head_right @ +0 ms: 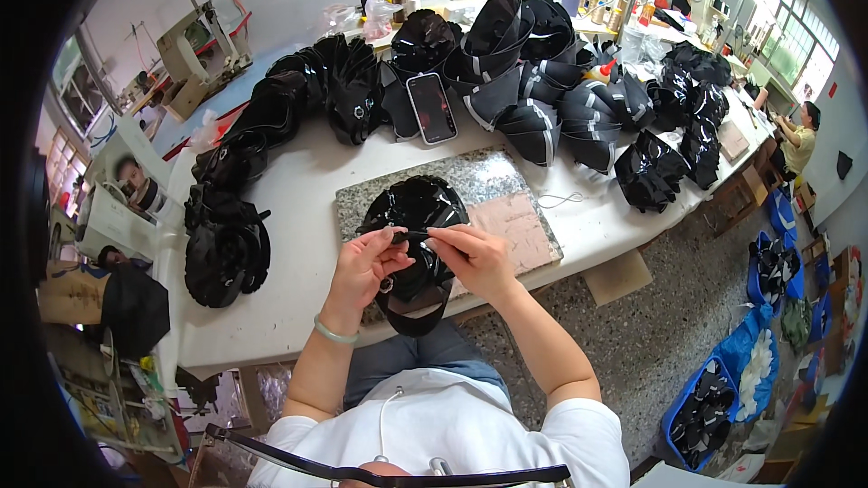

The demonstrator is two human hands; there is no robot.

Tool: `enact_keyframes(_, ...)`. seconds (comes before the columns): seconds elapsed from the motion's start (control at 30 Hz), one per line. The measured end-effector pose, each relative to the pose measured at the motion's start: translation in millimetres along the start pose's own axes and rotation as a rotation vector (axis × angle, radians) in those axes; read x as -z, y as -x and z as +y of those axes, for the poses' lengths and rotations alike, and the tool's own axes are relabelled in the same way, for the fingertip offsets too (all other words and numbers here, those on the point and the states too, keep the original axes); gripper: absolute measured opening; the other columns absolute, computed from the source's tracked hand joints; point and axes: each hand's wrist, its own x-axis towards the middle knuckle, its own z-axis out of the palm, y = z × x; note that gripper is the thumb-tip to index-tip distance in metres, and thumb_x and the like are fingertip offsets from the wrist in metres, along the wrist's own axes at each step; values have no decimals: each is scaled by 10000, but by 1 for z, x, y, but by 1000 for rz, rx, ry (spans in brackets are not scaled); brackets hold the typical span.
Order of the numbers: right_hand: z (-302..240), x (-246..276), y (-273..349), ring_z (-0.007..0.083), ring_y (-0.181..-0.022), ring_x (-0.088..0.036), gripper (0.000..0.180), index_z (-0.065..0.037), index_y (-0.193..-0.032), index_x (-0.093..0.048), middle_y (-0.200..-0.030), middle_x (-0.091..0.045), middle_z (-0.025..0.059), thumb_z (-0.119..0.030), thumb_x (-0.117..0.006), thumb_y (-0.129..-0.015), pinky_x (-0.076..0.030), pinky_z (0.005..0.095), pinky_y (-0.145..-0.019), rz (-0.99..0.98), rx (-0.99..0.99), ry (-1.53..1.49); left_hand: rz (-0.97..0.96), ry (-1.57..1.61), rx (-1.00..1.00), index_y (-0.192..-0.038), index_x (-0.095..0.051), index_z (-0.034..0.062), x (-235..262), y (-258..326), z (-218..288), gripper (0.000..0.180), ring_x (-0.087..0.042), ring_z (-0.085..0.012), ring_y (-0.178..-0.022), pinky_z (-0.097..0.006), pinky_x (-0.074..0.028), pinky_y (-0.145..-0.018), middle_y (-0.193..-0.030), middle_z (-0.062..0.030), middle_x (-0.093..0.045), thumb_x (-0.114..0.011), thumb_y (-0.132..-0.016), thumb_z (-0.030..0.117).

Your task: The person attaches small buckle components to black helmet visor pieces by hand, assembling each piece before placing it on the table.

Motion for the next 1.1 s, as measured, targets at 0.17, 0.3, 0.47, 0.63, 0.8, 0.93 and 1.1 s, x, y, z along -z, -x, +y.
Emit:
enact_keyframes(0.17, -1, -1, -14, 202, -666, -656, 178, -33, -981, -717, -811, -683, 88, -35, -739, -804, -502, 285, -572, -47, 18, -7, -37, 8, 27, -1143, -632, -57, 5, -9, 7, 316, -684, -153, -815, -358, -605, -807, -945, -103, -688, -608, -965, 203)
enact_keyframes(0.3, 0, 5, -25, 200, -663, -652, 195, -17, -989, -719, -819, -681, 105, 9, -732, -796, -487, 278, -559, -140, 103, 53, -42, -12, 57, -1165, -626, -56, 5, -11, 12, 311, -683, -148, -830, -350, -604, -815, -958, -98, -688, -627, -951, 171)
enact_keyframes(0.47, -7, -9, -25, 264, -726, -671, 224, -37, -1040, -702, -892, -666, 109, -20, -716, -817, -536, 333, -613, -232, 121, 5, -28, -138, 74, -1177, -624, -51, -4, -7, 17, 302, -681, -150, -833, -326, -600, -821, -968, -95, -687, -635, -943, 140)
enact_keyframes(0.63, -16, -17, -27, 262, -904, -670, 425, -73, -1186, -649, -1016, -676, 102, -44, -742, -772, -552, 349, -741, -180, 136, 31, 23, -447, 136, -1104, -651, -26, -6, -2, 24, 214, -652, -102, -813, -213, -547, -692, -945, -46, -674, -664, -919, 82)
enact_keyframes(0.8, -18, -21, -27, 216, -854, -657, 432, -72, -1142, -662, -1074, -681, 74, -91, -768, -724, -545, 329, -710, -286, 237, 338, 21, -390, 9, -1034, -655, -6, -4, -1, 25, 158, -588, -42, -722, -166, -466, -617, -837, -2, -665, -672, -922, 104)
enact_keyframes(0.93, -4, -25, -28, 213, -756, -655, 323, -65, -1032, -695, -1014, -698, 67, -96, -774, -721, -536, 312, -662, -217, 290, 197, -81, -476, 89, -1013, -665, -2, 8, -6, 32, 163, -576, -42, -713, -185, -475, -634, -826, -4, -669, -659, -936, 141)
enact_keyframes(1.1, 0, -21, -34, 206, -722, -678, 193, -66, -915, -716, -872, -724, 56, -95, -772, -733, -533, 311, -642, -200, 234, 102, -17, -765, -128, -938, -656, 10, -3, -3, 29, 127, -561, -42, -679, -213, -458, -590, -754, -11, -659, -656, -934, 137)
